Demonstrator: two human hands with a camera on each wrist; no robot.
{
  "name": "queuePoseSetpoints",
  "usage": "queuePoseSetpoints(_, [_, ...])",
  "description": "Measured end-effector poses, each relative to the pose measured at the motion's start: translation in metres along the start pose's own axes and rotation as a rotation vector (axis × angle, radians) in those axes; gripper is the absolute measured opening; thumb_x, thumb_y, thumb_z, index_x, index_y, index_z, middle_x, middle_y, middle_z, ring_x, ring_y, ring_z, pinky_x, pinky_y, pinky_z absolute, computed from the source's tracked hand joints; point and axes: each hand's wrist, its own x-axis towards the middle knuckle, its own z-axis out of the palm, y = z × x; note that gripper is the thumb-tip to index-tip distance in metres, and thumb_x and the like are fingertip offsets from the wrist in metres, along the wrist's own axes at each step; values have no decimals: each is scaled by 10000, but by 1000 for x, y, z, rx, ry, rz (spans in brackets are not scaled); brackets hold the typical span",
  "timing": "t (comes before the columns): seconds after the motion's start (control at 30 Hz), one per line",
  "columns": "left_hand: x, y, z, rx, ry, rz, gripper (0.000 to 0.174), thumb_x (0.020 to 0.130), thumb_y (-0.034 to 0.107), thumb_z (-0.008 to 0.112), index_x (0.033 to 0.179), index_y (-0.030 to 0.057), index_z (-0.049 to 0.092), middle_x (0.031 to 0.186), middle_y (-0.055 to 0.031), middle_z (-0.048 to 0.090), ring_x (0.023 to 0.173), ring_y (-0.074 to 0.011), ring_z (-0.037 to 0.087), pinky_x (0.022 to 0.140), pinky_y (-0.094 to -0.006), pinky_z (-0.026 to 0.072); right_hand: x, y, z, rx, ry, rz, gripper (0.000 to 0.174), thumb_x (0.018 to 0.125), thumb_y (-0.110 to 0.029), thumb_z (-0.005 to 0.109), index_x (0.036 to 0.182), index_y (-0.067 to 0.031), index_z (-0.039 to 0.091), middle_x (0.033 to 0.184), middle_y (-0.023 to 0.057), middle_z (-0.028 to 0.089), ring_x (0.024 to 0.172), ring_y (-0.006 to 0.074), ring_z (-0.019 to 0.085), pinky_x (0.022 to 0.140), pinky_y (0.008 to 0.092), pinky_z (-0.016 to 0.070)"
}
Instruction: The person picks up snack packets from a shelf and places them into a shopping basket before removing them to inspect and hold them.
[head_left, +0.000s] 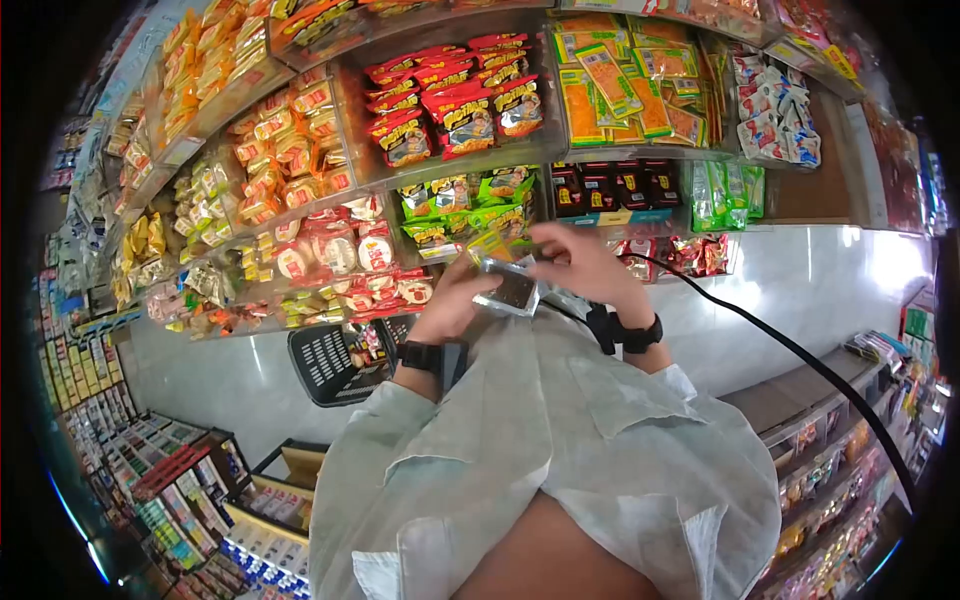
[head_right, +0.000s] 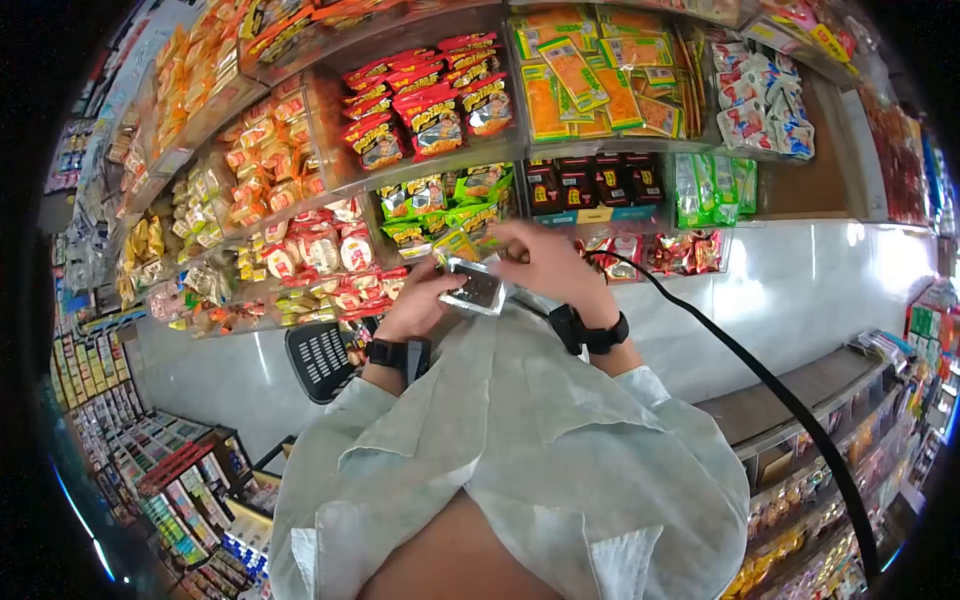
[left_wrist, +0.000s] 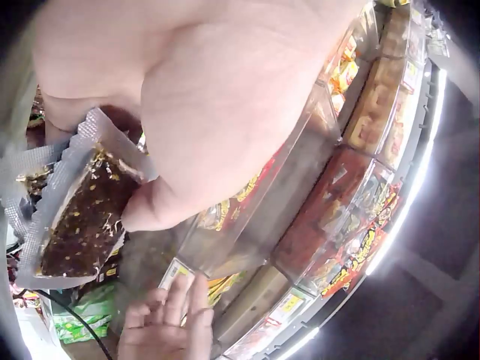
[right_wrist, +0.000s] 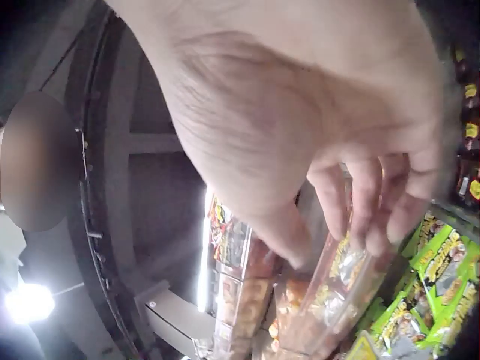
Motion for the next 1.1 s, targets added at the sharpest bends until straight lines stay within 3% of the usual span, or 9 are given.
queuePoseSetpoints(0.07, [-8,2,-9,72,-83,28,534,924,3,668,1437,21,521,1320,-76,645,1196,-191,620,1033,-350,494,-11,-6,20,-172,-104,53,546,896,-228,817,1361,-59,586,1148,120,706,990,164,693,857,323,554])
queuePoseSetpoints(0.17, [-27,6,-14,78,-135,41,461,932,-34,685,1367,40,555,1216,-46,669,1099,-172,657,939,-346,553,-28,-21,53,-142,-99,106,565,875,-248,827,1344,-57,574,1062,138,713,886,209,706,805,357,557])
queuePoseSetpoints(0.37, [-64,-18,-64,97,-135,-23,560,917,-29,706,1434,50,507,1251,-49,649,1108,-171,650,935,-334,551,-50,-29,118,-172,9,121,475,917,-201,776,1313,-58,557,860,100,693,773,197,679,711,345,527])
queuePoseSetpoints(0.47, [-84,-41,-91,64,-185,44,591,909,-18,722,1449,38,487,1258,-52,651,1086,-171,661,925,-327,556,-62,-58,146,-96,68,312,475,894,-236,791,1273,-55,570,957,172,737,868,296,742,774,372,550])
queuePoseSetpoints(0.5, [-102,-27,-87,102,-200,-31,591,910,-5,727,1447,7,479,1280,-69,646,1099,-174,665,947,-327,557,-66,-59,154,-182,47,450,430,913,-213,775,1254,-49,571,968,162,732,847,279,741,764,359,550])
queuePoseSetpoints(0.6, [-112,-56,-109,94,-258,-95,591,915,1,721,1449,-11,470,1292,-81,639,1140,-178,659,986,-335,550,-85,-46,182,-107,165,408,407,925,-206,766,1242,-42,570,960,152,730,825,260,732,762,373,556])
queuePoseSetpoints(0.97, [-153,-67,-59,-90,-181,-180,458,984,71,643,1419,11,515,1293,-106,672,1172,-190,673,999,-337,557,-148,-8,153,-21,435,215,319,925,-134,764,1160,-12,586,1038,102,690,959,169,682,779,322,561])
queuePoseSetpoints(1.07, [-136,-101,-34,-63,-184,-132,435,1003,69,582,1433,28,528,1345,-110,662,1177,-201,677,953,-346,576,-184,13,131,68,430,217,295,911,-108,772,1145,-11,622,1075,92,688,1004,165,677,815,321,577])
queuePoseSetpoints(1.1, [-130,-114,-21,-20,-148,-128,407,994,97,605,1395,43,560,1276,-86,683,1110,-183,688,859,-336,595,-199,23,125,109,421,211,286,910,-106,772,1141,-14,630,1077,88,689,1009,167,677,822,319,579])
